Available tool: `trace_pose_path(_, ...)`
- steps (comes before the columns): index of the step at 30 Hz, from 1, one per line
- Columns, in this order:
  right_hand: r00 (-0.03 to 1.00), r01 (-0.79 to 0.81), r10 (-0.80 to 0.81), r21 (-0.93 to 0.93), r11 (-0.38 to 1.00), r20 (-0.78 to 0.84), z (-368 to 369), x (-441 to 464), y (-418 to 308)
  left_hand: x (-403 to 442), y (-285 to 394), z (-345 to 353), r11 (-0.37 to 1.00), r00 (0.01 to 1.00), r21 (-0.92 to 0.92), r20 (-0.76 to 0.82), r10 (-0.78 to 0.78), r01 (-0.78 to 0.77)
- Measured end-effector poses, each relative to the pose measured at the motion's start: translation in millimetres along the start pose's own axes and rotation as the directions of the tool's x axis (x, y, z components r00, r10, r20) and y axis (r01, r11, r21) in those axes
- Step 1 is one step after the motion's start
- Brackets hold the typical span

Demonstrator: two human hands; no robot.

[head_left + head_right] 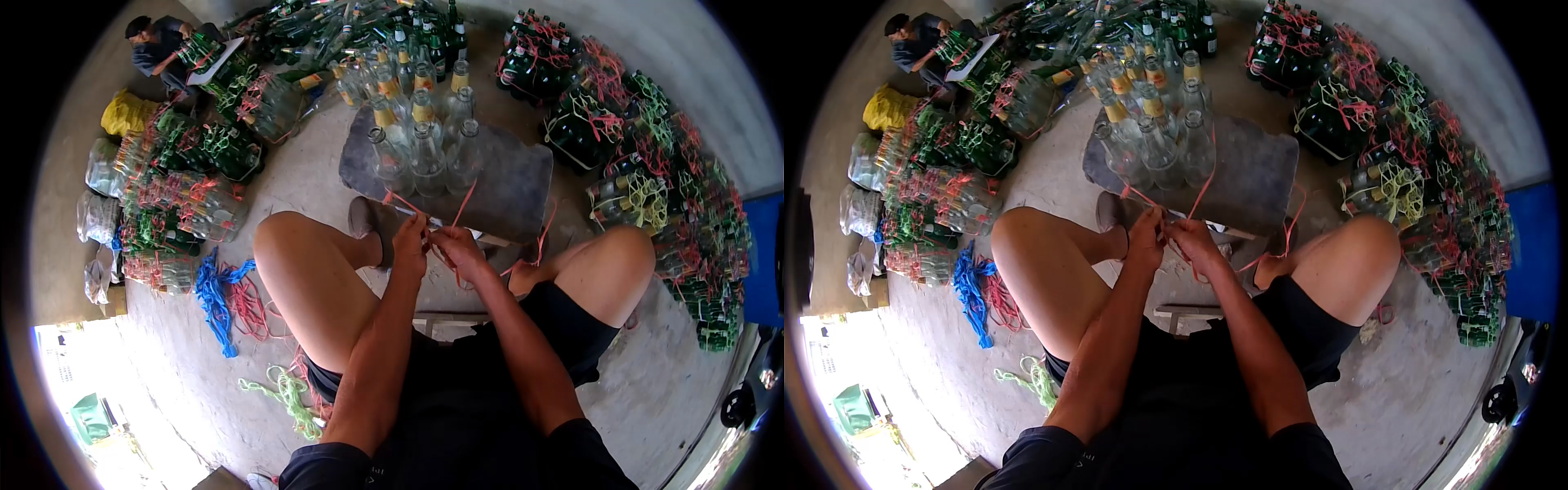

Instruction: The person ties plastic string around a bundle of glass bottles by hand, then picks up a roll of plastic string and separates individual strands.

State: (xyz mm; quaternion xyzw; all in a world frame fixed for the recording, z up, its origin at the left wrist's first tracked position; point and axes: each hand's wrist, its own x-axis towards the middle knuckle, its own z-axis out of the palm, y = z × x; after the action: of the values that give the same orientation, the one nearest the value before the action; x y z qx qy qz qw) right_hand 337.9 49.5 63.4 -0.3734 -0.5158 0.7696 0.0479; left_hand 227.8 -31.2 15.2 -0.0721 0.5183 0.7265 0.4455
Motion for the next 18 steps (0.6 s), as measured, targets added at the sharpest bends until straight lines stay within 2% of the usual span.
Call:
trace_pose_path(3, 0.999, 0.030, -0.031, 0.044, 0.999, 0.019, -6, -1, 0, -17, 17, 15, 0.968, 0.999, 0.250, -0.049, 0.000, 0.012)
trace_pose_path(4, 0.999, 0.023, -0.026, 0.068, 0.997, 0.039, -9, 2, 4, -13, 14, 11, 0.967, 1.000, 0.253, -0.019, -0.004, 0.009)
trace_pose_path(6, 0.999, 0.008, -0.011, 0.066, 0.998, 0.048, -11, 5, 6, -8, 14, 7, 0.967, 0.999, 0.256, 0.042, -0.006, -0.005)
trace_pose_path(9, 1.000, -0.002, 0.002, 0.007, 1.000, 0.025, -7, 4, 1, -6, 4, 14, 0.990, 0.993, 0.126, -0.094, 0.075, -0.063)
trace_pose_path(11, 0.999, 0.023, -0.022, -0.013, 1.000, 0.029, -7, 3, 1, -1, 3, 11, 0.994, 0.997, 0.097, -0.042, 0.060, -0.056)
trace_pose_path(14, 0.998, -0.003, -0.002, 0.080, 0.997, 0.065, -8, 0, 0, -3, 4, 6, 0.996, 0.999, 0.079, 0.011, 0.031, -0.032)
trace_pose_path(18, 1.000, 0.005, -0.005, 0.016, 1.000, -0.007, -5, -2, -7, -8, 8, 17, 0.998, 0.999, 0.047, 0.012, 0.038, -0.039)
